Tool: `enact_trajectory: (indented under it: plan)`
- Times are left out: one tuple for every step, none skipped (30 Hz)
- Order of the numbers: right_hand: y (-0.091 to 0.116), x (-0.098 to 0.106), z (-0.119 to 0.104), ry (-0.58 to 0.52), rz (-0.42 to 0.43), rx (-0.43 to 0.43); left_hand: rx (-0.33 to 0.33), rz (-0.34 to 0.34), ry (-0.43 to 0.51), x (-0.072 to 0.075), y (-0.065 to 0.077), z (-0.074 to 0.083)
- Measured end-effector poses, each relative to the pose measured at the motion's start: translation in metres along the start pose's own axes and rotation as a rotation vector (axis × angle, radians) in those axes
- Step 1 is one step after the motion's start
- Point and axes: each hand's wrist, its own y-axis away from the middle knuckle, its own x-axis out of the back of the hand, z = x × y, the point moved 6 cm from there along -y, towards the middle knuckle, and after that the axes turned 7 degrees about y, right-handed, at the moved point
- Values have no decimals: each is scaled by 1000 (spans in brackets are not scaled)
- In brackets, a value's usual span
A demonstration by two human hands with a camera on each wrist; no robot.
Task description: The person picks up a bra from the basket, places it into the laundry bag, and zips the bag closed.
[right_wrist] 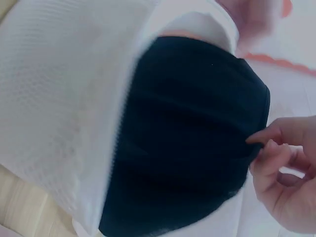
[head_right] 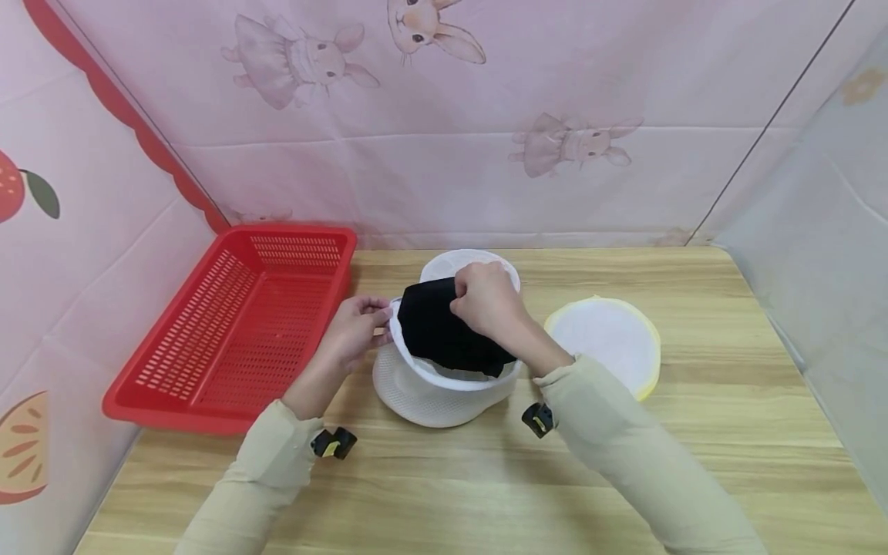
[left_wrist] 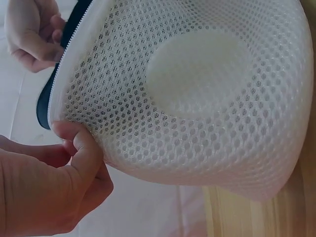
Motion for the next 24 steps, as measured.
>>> enact_trajectory:
  plan:
    - [1, -3, -3, 0, -17, 23, 3, -2, -4, 0, 0, 1]
    - [2, -6, -6, 1, -29, 47, 1, -6, -15, 0, 0, 1]
    - [2, -9, -9, -2, -39, 68, -5, -12, -33, 1, 0, 2]
    - [3, -12, -11, -11, -55, 81, -14, -18, -69, 1, 1, 4]
    - [4, -15, -13, -15, -63, 97, -30, -29, -118, 1, 1, 6]
    - [5, -18, -14, -20, -74, 111, -53, -43, -186, 1, 1, 8]
    - [6, -21, -15, -23, -90, 120, -87, -52, -278, 1, 1, 12]
    - [6, -25, -16, -22, -105, 134, -123, -59, -374, 1, 2, 15]
    - [7, -28, -18, -21, -119, 147, -160, -64, -471, 0, 3, 19]
    - [8, -31, -19, -19, -132, 159, -195, -65, -566, -1, 4, 23]
    - [9, -34, -19, -18, -140, 171, -228, -65, -645, -2, 5, 26]
    - [10, -36, -20, -18, -143, 180, -258, -61, -717, -3, 6, 30]
    - [10, -38, -21, -17, -140, 188, -282, -57, -773, -5, 7, 33]
    - [10, -39, -22, -18, -135, 195, -295, -60, -806, -6, 8, 34]
    - [10, -39, -22, -17, -125, 199, -306, -61, -833, -7, 9, 35]
    - [10, -39, -23, -18, -116, 201, -315, -62, -856, -8, 10, 36]
    - [11, -39, -23, -19, -105, 202, -320, -62, -872, -9, 10, 36]
    - [11, -39, -23, -25, -98, 201, -326, -62, -884, -10, 10, 36]
    - [11, -40, -23, -29, -96, 201, -327, -63, -893, -11, 10, 36]
    - [12, -40, -24, -27, -93, 205, -327, -61, -898, -12, 11, 36]
    - [12, -41, -25, -25, -91, 212, -332, -58, -907, -13, 11, 36]
    - [12, -42, -26, -20, -88, 222, -337, -55, -915, -14, 11, 36]
    - [13, -43, -27, -14, -83, 233, -343, -53, -921, -15, 11, 36]
    - [14, -44, -28, -8, -78, 243, -350, -51, -928, -16, 11, 37]
